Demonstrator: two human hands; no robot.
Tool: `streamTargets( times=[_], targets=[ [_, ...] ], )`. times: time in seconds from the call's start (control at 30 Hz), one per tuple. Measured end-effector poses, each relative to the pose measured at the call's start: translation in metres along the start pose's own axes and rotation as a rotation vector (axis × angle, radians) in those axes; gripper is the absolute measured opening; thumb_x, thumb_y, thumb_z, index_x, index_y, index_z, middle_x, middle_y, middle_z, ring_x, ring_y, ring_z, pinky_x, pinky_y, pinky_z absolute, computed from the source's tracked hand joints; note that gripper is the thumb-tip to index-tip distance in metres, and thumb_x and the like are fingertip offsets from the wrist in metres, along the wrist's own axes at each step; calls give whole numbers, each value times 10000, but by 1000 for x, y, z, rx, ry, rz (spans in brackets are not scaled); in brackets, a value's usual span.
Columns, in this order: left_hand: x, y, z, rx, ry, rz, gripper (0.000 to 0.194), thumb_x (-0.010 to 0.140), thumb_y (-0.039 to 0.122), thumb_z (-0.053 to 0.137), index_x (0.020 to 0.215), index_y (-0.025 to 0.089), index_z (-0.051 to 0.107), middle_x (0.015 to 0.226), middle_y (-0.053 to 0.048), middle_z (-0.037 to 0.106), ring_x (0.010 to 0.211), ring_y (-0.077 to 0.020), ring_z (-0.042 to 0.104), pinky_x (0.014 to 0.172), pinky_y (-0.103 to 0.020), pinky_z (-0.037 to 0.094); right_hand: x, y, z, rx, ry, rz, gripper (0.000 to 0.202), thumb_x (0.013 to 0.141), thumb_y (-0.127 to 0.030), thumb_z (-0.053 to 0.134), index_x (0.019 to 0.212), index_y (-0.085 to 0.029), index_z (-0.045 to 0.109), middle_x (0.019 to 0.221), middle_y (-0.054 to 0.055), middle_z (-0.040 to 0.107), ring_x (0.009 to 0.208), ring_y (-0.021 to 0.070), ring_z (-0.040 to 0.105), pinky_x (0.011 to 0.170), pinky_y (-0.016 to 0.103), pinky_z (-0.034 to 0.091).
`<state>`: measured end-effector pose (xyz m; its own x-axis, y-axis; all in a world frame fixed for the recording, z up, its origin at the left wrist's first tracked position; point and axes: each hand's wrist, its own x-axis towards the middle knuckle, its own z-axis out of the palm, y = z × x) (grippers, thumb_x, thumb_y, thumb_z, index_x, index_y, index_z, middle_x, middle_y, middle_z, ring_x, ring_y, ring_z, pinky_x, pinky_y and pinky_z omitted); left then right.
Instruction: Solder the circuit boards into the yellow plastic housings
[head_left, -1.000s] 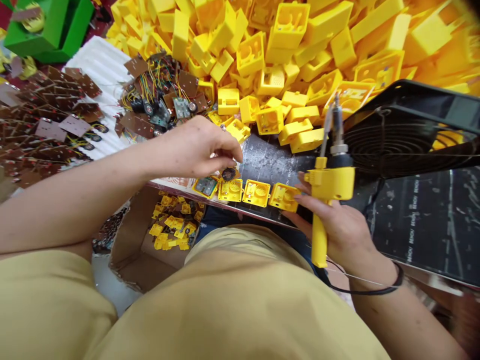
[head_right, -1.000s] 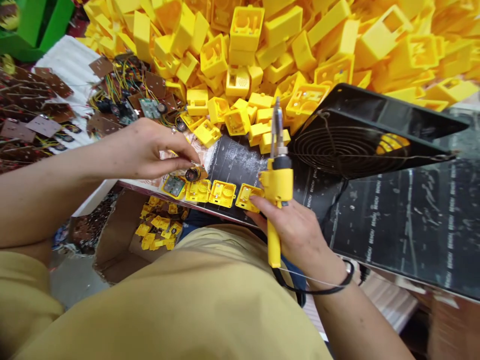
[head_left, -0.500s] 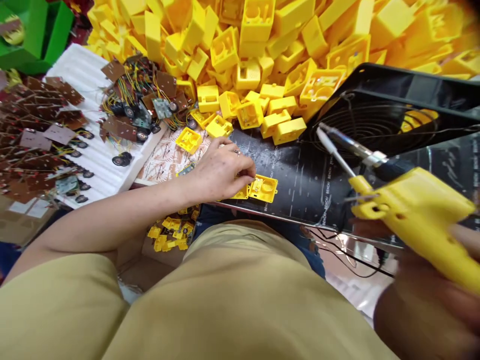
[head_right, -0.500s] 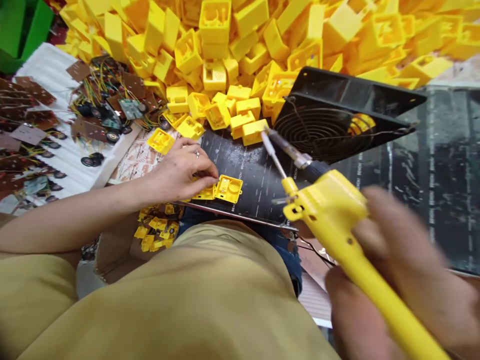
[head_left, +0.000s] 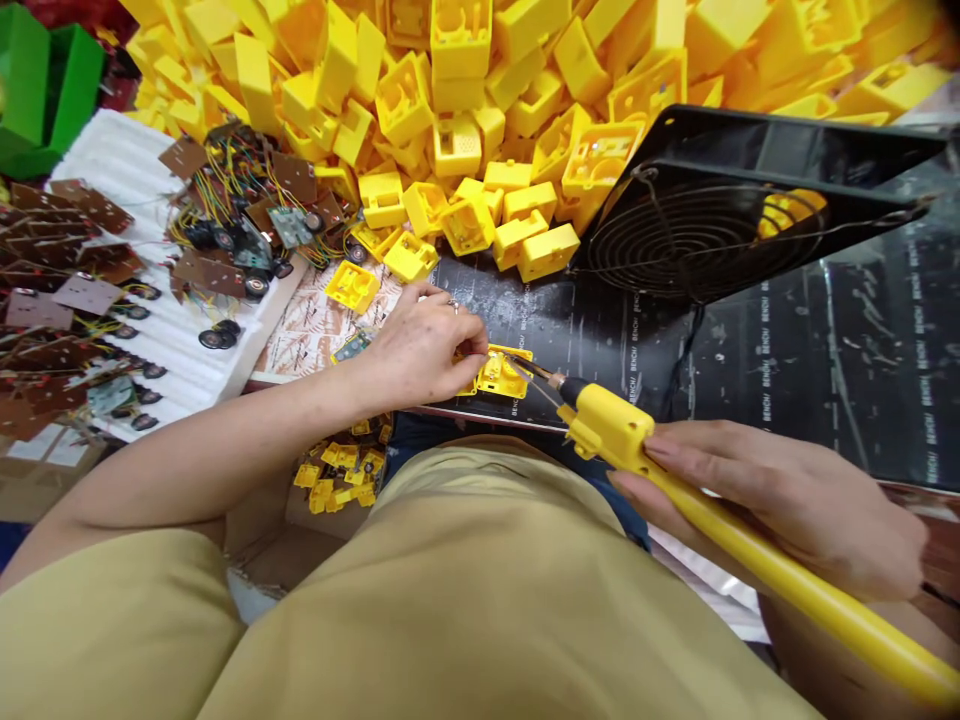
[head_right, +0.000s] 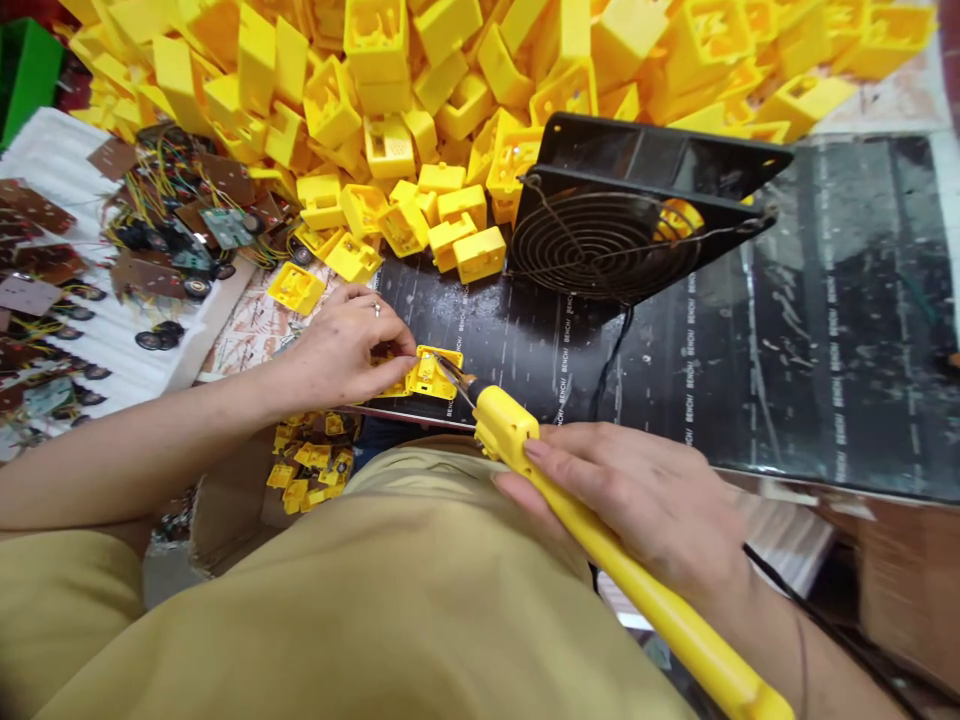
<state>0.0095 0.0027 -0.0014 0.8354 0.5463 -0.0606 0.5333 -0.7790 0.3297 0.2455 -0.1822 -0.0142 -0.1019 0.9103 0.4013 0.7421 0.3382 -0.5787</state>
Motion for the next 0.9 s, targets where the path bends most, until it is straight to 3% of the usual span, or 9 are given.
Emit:
streamTargets(
  times=[0.1, 0.3, 0.5, 0.6, 0.7, 0.9],
  targets=[
    [1, 1, 0, -3, -17, -13, 196, 825, 249, 542, 795, 187, 725, 778, -49, 734, 840, -222, 644, 982, -458, 405, 7, -2, 1, -28, -52, -123, 53, 940, -234, 652, 992, -225, 646, 879, 21, 740, 785, 149, 727, 735, 241, 631],
    [2, 2, -1, -10, -42, -21, 187, 812, 244, 547, 783, 182, 721, 745, -48, 716, 822, -215, 630, 992, -456, 404, 19, -8, -2, -67, -32, -282, 262, 799, -107, 799, 985, -176, 627, 877, 31, 738, 803, 137, 718, 799, 227, 613],
    [4, 3, 0, -5, -48, -24, 167, 800, 233, 547, 768, 185, 704, 744, -39, 709, 810, -210, 620, 980, -452, 414, 2, -1, -10, -51, -6, -137, 219, 890, -238, 710, 1089, -282, 629, 924, -7, 738, 827, 163, 719, 759, 267, 616],
    [4, 4, -1, 0, -54, -19, 168, 801, 229, 545, 771, 184, 704, 745, -42, 712, 808, -210, 621, 972, -444, 421, -7, 3, -8, -58, -1, -65, 94, 966, -309, 594, 1044, -280, 638, 893, 14, 730, 809, 171, 714, 736, 279, 608],
    [3, 3, -1, -2, -46, -8, 152, 802, 233, 553, 764, 188, 693, 745, -34, 713, 788, -198, 618, 965, -429, 427, -8, 3, -4, -54, 4, -19, 239, 1036, -371, 440, 972, -270, 647, 849, 28, 720, 784, 165, 703, 720, 287, 605],
    [-1, -1, 2, -85, -2, -2, 153, 825, 259, 555, 758, 188, 673, 748, -28, 716, 803, -200, 625, 952, -415, 437, 7, -3, -4, -45, -67, -65, 206, 1008, -364, 538, 917, -226, 663, 838, 44, 712, 747, 142, 698, 689, 246, 604]
  ],
)
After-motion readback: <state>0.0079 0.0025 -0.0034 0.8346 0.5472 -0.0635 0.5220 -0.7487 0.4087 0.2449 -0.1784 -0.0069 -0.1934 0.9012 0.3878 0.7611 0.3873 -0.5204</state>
